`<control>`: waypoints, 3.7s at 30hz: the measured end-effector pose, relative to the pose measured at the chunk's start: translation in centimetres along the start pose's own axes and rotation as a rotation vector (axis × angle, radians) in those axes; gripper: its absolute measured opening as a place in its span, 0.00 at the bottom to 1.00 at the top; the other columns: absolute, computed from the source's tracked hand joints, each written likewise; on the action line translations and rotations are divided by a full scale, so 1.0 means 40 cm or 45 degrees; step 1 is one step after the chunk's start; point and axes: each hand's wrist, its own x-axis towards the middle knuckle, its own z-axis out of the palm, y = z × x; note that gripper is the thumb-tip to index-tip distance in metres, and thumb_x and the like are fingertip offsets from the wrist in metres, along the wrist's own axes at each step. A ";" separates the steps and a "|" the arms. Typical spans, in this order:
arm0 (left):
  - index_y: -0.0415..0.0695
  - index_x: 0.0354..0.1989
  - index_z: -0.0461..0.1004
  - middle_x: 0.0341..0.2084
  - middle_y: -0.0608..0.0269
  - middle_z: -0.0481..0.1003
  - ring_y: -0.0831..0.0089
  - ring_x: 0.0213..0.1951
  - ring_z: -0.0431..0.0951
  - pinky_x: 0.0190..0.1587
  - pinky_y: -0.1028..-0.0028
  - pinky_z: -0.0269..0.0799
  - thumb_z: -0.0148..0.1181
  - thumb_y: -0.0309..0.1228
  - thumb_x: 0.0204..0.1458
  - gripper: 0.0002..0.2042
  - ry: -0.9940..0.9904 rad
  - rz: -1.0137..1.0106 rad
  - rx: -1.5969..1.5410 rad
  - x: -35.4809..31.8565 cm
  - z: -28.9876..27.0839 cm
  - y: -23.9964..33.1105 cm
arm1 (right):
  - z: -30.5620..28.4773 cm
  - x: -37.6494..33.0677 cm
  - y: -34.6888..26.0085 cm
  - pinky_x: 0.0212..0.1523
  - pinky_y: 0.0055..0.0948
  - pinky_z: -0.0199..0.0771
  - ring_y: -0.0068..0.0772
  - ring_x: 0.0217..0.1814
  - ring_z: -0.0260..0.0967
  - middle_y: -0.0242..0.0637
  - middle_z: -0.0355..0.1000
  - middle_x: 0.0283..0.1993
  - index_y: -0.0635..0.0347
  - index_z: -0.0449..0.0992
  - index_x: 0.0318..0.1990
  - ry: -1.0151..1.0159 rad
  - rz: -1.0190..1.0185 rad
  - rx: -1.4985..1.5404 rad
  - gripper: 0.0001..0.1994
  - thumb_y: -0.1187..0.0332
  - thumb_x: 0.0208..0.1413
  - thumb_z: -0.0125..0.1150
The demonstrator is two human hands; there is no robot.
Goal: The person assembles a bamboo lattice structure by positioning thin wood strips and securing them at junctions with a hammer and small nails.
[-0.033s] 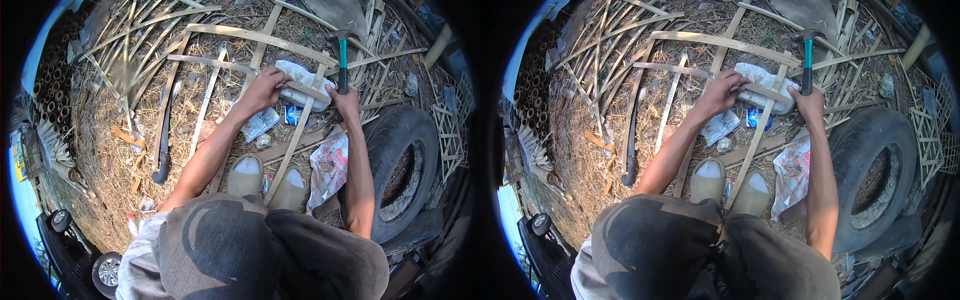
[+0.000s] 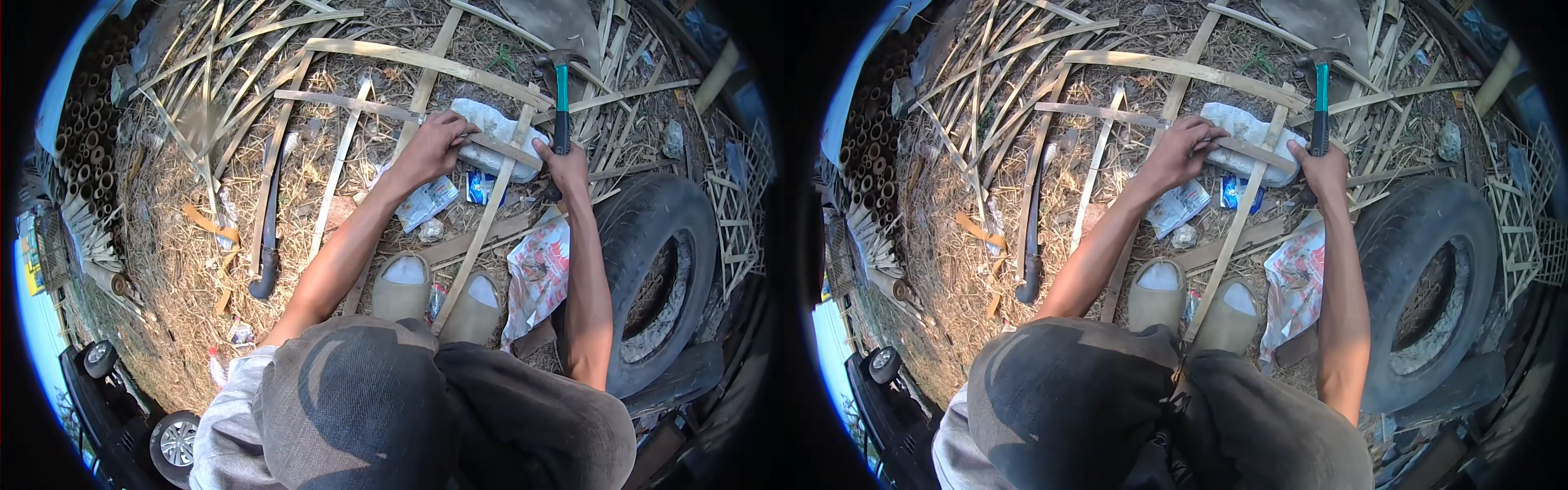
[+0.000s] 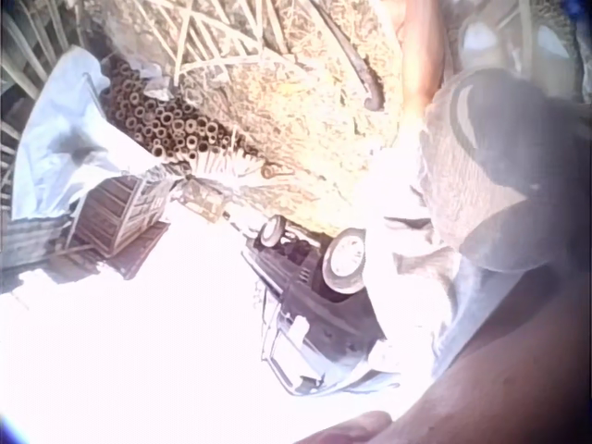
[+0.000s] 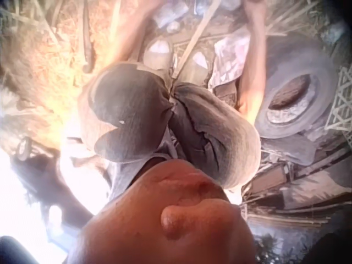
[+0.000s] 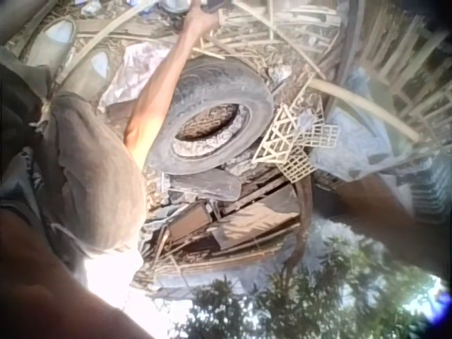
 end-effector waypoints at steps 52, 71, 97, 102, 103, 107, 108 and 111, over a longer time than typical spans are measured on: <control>0.42 0.45 0.82 0.38 0.50 0.75 0.54 0.54 0.66 0.59 0.58 0.58 0.38 0.39 0.70 0.22 0.114 -0.293 -0.301 0.043 0.016 0.105 | -0.002 -0.134 -0.156 0.43 0.43 0.79 0.46 0.35 0.80 0.50 0.80 0.33 0.70 0.79 0.33 0.061 -0.112 -0.292 0.36 0.42 0.34 0.86; 0.35 0.47 0.71 0.41 0.54 0.85 0.70 0.47 0.85 0.52 0.69 0.78 0.53 0.26 0.67 0.07 -0.029 -0.374 -0.900 0.070 0.093 0.096 | -0.012 -0.119 -0.145 0.45 0.44 0.81 0.54 0.43 0.83 0.60 0.82 0.38 0.75 0.82 0.40 -0.024 -0.080 -0.317 0.40 0.42 0.32 0.86; 0.42 0.43 0.87 0.41 0.57 0.84 0.62 0.49 0.80 0.55 0.65 0.75 0.68 0.29 0.56 0.09 0.020 -0.167 -0.322 0.070 0.130 0.078 | -0.036 -0.042 -0.071 0.40 0.35 0.75 0.33 0.33 0.77 0.38 0.79 0.32 0.62 0.80 0.33 -0.226 -0.069 -0.151 0.27 0.50 0.36 0.85; 0.43 0.42 0.87 0.39 0.57 0.84 0.62 0.47 0.81 0.53 0.64 0.76 0.69 0.29 0.56 0.08 0.039 -0.135 -0.275 0.065 0.131 0.079 | -0.031 -0.054 -0.072 0.34 0.30 0.68 0.25 0.29 0.68 0.29 0.75 0.28 0.60 0.78 0.30 -0.198 -0.134 -0.109 0.23 0.54 0.40 0.85; 0.43 0.42 0.87 0.39 0.57 0.84 0.62 0.46 0.81 0.52 0.64 0.76 0.69 0.29 0.55 0.08 0.041 -0.123 -0.251 0.066 0.131 0.079 | -0.032 -0.051 -0.071 0.34 0.30 0.68 0.25 0.29 0.68 0.29 0.75 0.28 0.60 0.78 0.30 -0.197 -0.136 -0.108 0.23 0.54 0.40 0.85; 0.43 0.40 0.87 0.37 0.57 0.85 0.62 0.44 0.81 0.50 0.64 0.77 0.69 0.29 0.55 0.07 0.035 -0.135 -0.232 0.062 0.130 0.080 | -0.040 -0.039 -0.060 0.39 0.35 0.75 0.34 0.33 0.76 0.39 0.79 0.30 0.62 0.79 0.30 -0.223 -0.121 -0.132 0.26 0.47 0.41 0.82; 0.43 0.39 0.87 0.36 0.57 0.85 0.62 0.43 0.81 0.49 0.65 0.77 0.69 0.29 0.55 0.07 0.047 -0.111 -0.224 0.061 0.133 0.082 | -0.041 -0.035 -0.056 0.39 0.37 0.75 0.36 0.33 0.77 0.40 0.78 0.29 0.63 0.79 0.31 -0.246 -0.139 -0.103 0.27 0.44 0.44 0.79; 0.43 0.37 0.87 0.34 0.58 0.85 0.61 0.42 0.81 0.48 0.64 0.77 0.69 0.28 0.53 0.06 0.096 -0.040 -0.162 0.063 0.134 0.073 | -0.064 -0.048 -0.091 0.34 0.33 0.69 0.28 0.27 0.67 0.32 0.72 0.24 0.61 0.77 0.27 -0.108 -0.045 -0.183 0.32 0.35 0.53 0.68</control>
